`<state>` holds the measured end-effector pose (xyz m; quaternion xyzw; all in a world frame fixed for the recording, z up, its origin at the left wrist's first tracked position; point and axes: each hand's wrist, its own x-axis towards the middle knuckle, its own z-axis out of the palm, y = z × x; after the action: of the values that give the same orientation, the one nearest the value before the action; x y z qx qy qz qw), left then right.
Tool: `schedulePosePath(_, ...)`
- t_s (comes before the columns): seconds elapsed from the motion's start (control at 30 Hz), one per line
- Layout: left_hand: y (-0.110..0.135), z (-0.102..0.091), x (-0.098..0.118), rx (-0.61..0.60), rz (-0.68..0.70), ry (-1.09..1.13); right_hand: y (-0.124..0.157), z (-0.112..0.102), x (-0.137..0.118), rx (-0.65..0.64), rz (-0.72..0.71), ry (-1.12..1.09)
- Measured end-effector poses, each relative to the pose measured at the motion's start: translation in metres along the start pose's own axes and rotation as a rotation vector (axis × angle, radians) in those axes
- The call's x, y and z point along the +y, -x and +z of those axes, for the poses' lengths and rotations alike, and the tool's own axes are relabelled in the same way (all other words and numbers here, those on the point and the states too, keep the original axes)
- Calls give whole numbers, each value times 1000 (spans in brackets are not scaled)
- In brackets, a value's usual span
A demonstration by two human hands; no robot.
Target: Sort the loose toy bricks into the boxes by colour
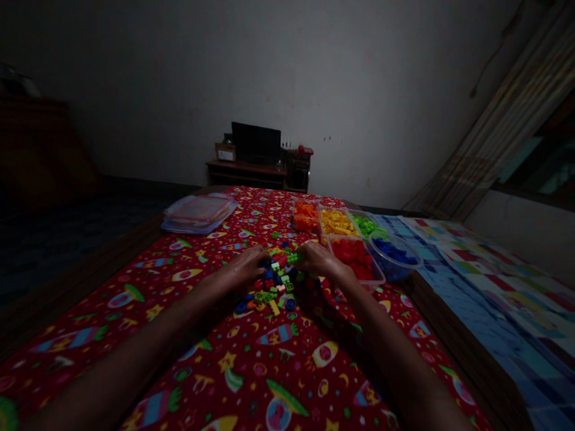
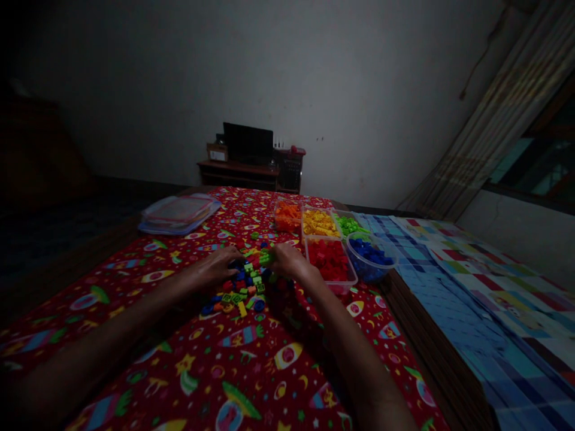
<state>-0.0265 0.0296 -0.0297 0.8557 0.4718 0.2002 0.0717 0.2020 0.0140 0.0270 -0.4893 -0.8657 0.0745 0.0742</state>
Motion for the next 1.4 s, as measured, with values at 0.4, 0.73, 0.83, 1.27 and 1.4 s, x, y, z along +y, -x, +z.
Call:
schedulePosePath(0.4,-3,2,-4,50,-5,35,-7,6,10,187,-46,-228)
schedulePosePath(0.73,-7,-24,12,-95,-252,641,-13,11,9,13,-20,-1337)
schedulePosePath(0.83,-1,-31,19,-94,-291,733,-13,9,9,10,35,-1554)
schedulePosePath(1.27,0,-26,36,-87,-343,1233,-15,14,-5,141,53,-1136)
schedulePosePath(1.4,-1,-22,45,-135,-310,1224,-13,17,-15,267,16,-759)
